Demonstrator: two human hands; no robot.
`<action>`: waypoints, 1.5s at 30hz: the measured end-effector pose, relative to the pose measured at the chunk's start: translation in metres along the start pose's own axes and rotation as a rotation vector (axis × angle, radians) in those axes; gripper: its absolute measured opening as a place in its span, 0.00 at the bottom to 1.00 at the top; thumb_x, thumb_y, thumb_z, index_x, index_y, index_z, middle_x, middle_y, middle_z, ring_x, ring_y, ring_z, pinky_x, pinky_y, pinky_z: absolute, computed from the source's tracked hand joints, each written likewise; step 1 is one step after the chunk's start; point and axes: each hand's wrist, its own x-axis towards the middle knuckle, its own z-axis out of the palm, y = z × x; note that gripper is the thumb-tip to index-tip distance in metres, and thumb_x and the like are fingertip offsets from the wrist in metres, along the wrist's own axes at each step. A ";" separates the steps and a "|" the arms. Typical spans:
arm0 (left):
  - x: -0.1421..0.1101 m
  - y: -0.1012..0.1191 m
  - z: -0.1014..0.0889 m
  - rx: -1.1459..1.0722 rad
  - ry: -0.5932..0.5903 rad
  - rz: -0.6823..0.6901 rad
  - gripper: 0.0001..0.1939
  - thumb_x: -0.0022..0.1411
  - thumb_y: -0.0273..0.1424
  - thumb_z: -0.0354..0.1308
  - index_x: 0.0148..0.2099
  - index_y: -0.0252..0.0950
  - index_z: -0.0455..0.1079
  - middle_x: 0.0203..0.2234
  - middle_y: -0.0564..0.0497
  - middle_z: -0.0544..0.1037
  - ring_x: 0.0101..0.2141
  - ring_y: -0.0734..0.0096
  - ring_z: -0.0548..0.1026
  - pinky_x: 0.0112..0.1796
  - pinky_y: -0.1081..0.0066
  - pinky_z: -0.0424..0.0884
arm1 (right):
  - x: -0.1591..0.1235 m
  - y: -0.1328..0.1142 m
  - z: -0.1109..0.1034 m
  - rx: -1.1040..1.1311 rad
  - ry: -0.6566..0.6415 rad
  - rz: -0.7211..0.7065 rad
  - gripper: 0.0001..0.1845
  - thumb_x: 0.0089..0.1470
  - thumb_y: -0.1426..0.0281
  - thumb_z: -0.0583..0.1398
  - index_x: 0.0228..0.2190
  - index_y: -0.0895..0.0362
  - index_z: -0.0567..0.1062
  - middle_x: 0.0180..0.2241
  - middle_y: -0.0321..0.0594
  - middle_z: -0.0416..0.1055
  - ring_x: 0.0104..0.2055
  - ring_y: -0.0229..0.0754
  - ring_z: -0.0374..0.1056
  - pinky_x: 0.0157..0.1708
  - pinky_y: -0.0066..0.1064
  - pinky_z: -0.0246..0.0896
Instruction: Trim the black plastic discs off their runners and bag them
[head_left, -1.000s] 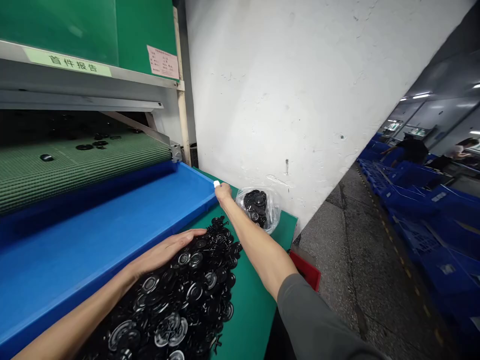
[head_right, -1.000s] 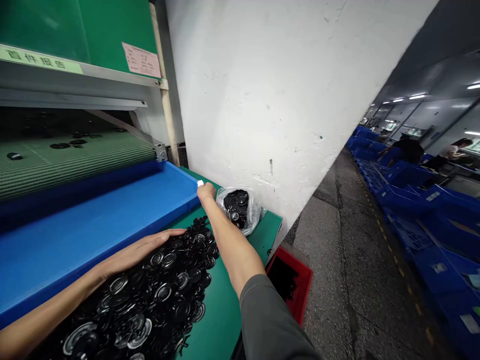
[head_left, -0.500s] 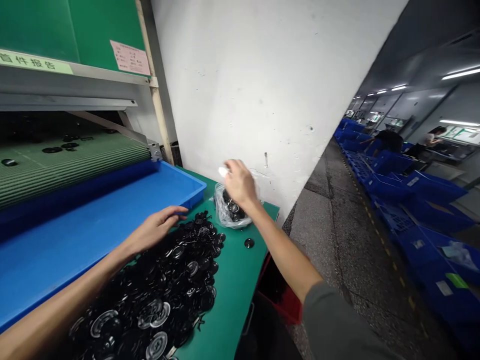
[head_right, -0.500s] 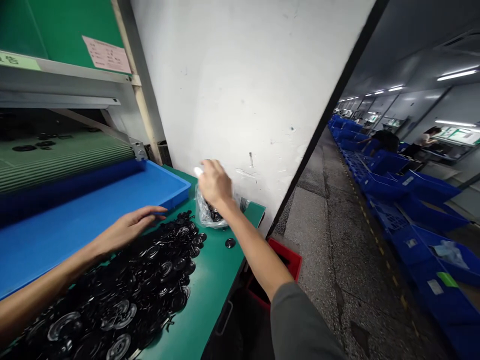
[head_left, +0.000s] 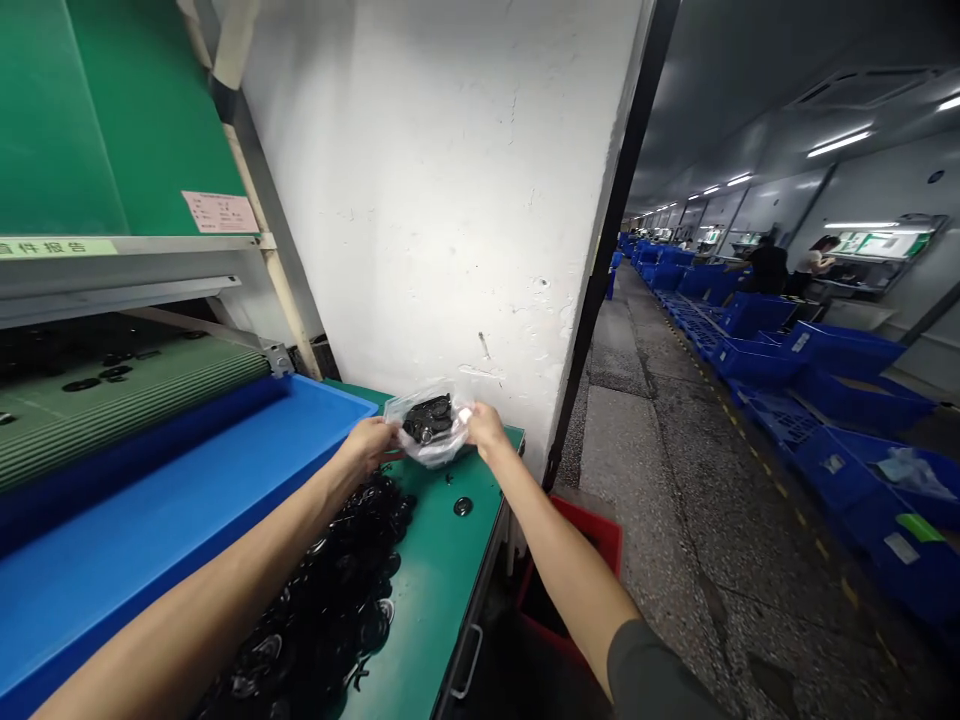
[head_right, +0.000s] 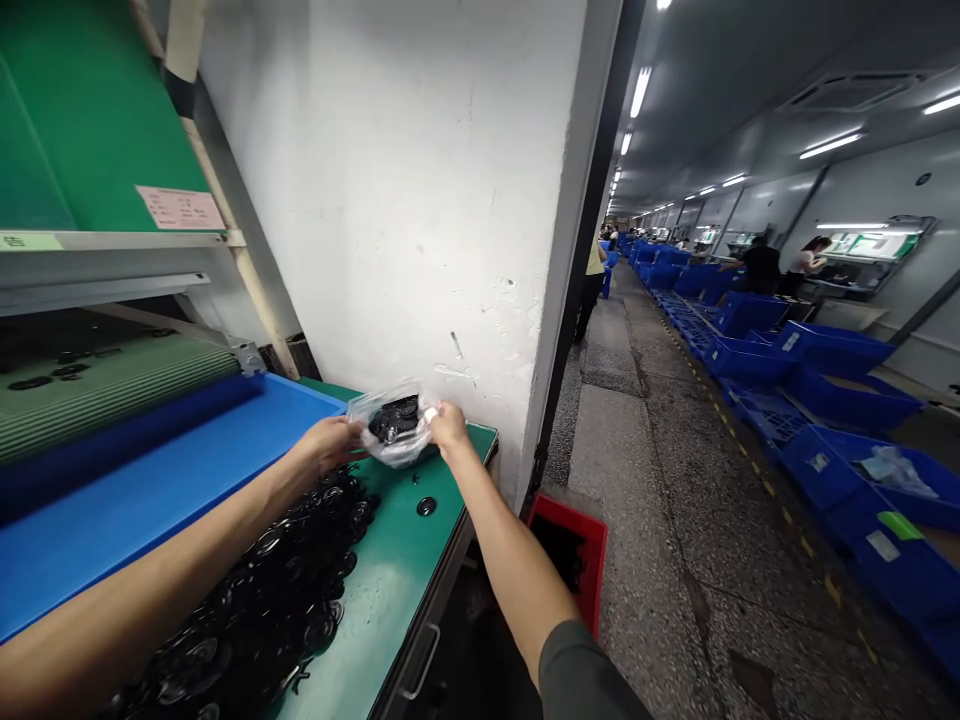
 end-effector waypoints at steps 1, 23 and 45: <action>0.004 0.007 -0.001 -0.068 0.020 -0.004 0.11 0.68 0.34 0.58 0.49 0.32 0.70 0.38 0.49 0.77 0.31 0.72 0.76 0.31 0.68 0.76 | 0.009 -0.005 -0.001 0.065 -0.001 0.024 0.04 0.51 0.72 0.60 0.32 0.55 0.70 0.20 0.33 0.64 0.24 0.40 0.66 0.23 0.30 0.65; 0.013 0.004 0.019 -0.518 0.030 0.285 0.10 0.49 0.17 0.56 0.26 0.36 0.61 0.21 0.54 0.71 0.21 0.76 0.71 0.25 0.75 0.74 | 0.013 -0.012 -0.048 0.203 -0.123 0.029 0.11 0.59 0.67 0.58 0.44 0.55 0.72 0.28 0.34 0.69 0.29 0.35 0.67 0.32 0.28 0.69; -0.060 -0.083 0.071 1.338 -0.122 0.565 0.17 0.66 0.31 0.47 0.51 0.32 0.73 0.41 0.33 0.77 0.41 0.45 0.79 0.42 0.54 0.72 | -0.101 0.076 -0.132 -0.784 -0.186 -0.273 0.18 0.50 0.86 0.52 0.34 0.56 0.75 0.36 0.39 0.69 0.40 0.40 0.67 0.46 0.30 0.62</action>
